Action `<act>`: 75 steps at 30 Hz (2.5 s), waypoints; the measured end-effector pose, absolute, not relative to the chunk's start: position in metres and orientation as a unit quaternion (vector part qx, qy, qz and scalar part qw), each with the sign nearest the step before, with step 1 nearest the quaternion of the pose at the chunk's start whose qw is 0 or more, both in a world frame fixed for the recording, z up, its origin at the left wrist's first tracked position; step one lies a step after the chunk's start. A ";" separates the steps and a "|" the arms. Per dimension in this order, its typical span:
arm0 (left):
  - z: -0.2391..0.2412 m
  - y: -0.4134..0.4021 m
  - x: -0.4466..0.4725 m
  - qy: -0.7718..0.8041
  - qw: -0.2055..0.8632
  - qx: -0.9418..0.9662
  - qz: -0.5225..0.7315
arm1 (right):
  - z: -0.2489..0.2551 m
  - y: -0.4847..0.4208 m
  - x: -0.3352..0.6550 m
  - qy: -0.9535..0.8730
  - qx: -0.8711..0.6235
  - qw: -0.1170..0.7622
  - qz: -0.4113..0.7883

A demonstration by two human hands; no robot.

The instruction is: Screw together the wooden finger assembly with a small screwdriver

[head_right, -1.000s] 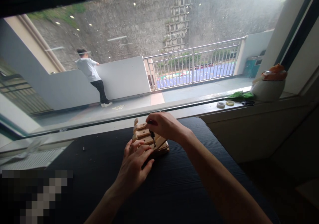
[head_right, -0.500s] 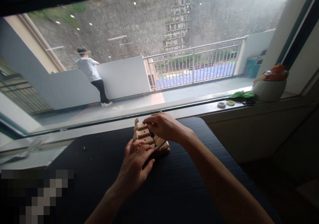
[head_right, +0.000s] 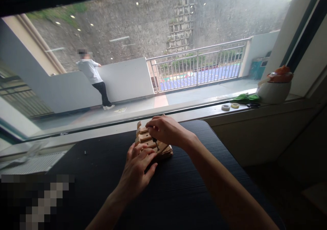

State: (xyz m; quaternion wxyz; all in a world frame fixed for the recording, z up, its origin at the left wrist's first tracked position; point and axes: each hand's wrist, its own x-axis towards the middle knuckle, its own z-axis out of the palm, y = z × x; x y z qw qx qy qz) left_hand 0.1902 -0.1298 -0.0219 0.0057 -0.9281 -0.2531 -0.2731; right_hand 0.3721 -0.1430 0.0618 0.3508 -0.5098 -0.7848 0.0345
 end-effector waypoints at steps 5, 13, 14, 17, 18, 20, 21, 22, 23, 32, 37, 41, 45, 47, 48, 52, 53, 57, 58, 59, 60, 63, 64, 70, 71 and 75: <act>-0.021 -0.130 0.190 -0.251 0.004 -0.928 -0.275 | 0.063 -0.144 0.375 -0.790 -0.501 0.352 0.040; -0.021 -0.130 0.190 -0.253 0.007 -0.928 -0.273 | 0.054 -0.135 0.377 -0.766 -0.525 0.371 0.014; -0.021 -0.129 0.190 -0.254 0.007 -0.928 -0.274 | 0.053 -0.134 0.376 -0.764 -0.526 0.373 0.011; -0.022 -0.129 0.191 -0.254 0.007 -0.928 -0.273 | 0.052 -0.133 0.374 -0.769 -0.521 0.371 0.002; -0.022 -0.129 0.190 -0.254 0.007 -0.928 -0.273 | 0.052 -0.133 0.374 -0.774 -0.515 0.368 0.000; -0.022 -0.128 0.190 -0.252 0.005 -0.928 -0.274 | 0.053 -0.134 0.373 -0.785 -0.502 0.363 0.004; -0.023 -0.128 0.190 -0.250 0.003 -0.928 -0.276 | 0.053 -0.135 0.373 -0.788 -0.497 0.363 0.009; -0.023 -0.128 0.190 -0.249 0.002 -0.928 -0.277 | 0.054 -0.136 0.373 -0.790 -0.495 0.362 0.013; -0.023 -0.128 0.189 -0.248 0.001 -0.928 -0.278 | 0.054 -0.136 0.373 -0.790 -0.494 0.363 0.017; -0.023 -0.127 0.190 -0.255 -0.003 -0.928 -0.273 | 0.053 -0.134 0.375 -0.784 -0.505 0.361 0.010; -0.024 -0.128 0.190 -0.255 0.001 -0.928 -0.272 | 0.052 -0.133 0.374 -0.784 -0.506 0.361 0.008; -0.023 -0.129 0.190 -0.257 0.005 -0.928 -0.270 | 0.055 -0.136 0.374 -0.795 -0.488 0.361 0.014; -0.023 -0.129 0.190 -0.252 0.007 -0.929 -0.272 | 0.058 -0.139 0.374 -0.797 -0.475 0.372 0.032; -0.023 -0.129 0.190 -0.252 0.009 -0.928 -0.274 | 0.058 -0.139 0.374 -0.795 -0.474 0.378 0.039; -0.023 -0.129 0.190 -0.252 0.008 -0.928 -0.274 | 0.058 -0.138 0.374 -0.792 -0.475 0.380 0.041; -0.023 -0.129 0.190 -0.256 0.003 -0.928 -0.270 | 0.056 -0.136 0.374 -0.778 -0.493 0.386 0.042; -0.024 -0.129 0.190 -0.257 0.002 -0.928 -0.269 | 0.055 -0.135 0.374 -0.776 -0.496 0.387 0.043; -0.025 -0.128 0.190 -0.259 0.000 -0.928 -0.267 | 0.052 -0.134 0.374 -0.778 -0.489 0.393 0.039; -0.025 -0.128 0.190 -0.259 0.000 -0.928 -0.266 | 0.052 -0.134 0.374 -0.782 -0.484 0.391 0.037; -0.025 -0.128 0.190 -0.260 0.000 -0.928 -0.265 | 0.052 -0.134 0.374 -0.786 -0.480 0.388 0.034; -0.025 -0.128 0.190 -0.259 0.000 -0.929 -0.265 | 0.052 -0.135 0.374 -0.791 -0.476 0.383 0.034; -0.024 -0.128 0.190 -0.257 0.003 -0.929 -0.266 | 0.053 -0.136 0.373 -0.797 -0.475 0.372 0.038; -0.024 -0.128 0.190 -0.257 0.004 -0.929 -0.266 | 0.054 -0.136 0.373 -0.796 -0.477 0.371 0.040; -0.024 -0.128 0.189 -0.258 0.011 -0.928 -0.268 | 0.056 -0.136 0.374 -0.787 -0.494 0.367 0.052; -0.024 -0.128 0.189 -0.257 0.009 -0.928 -0.268 | 0.056 -0.136 0.374 -0.785 -0.497 0.367 0.051; -0.025 -0.128 0.189 -0.255 0.007 -0.929 -0.269 | 0.054 -0.134 0.376 -0.772 -0.515 0.370 0.038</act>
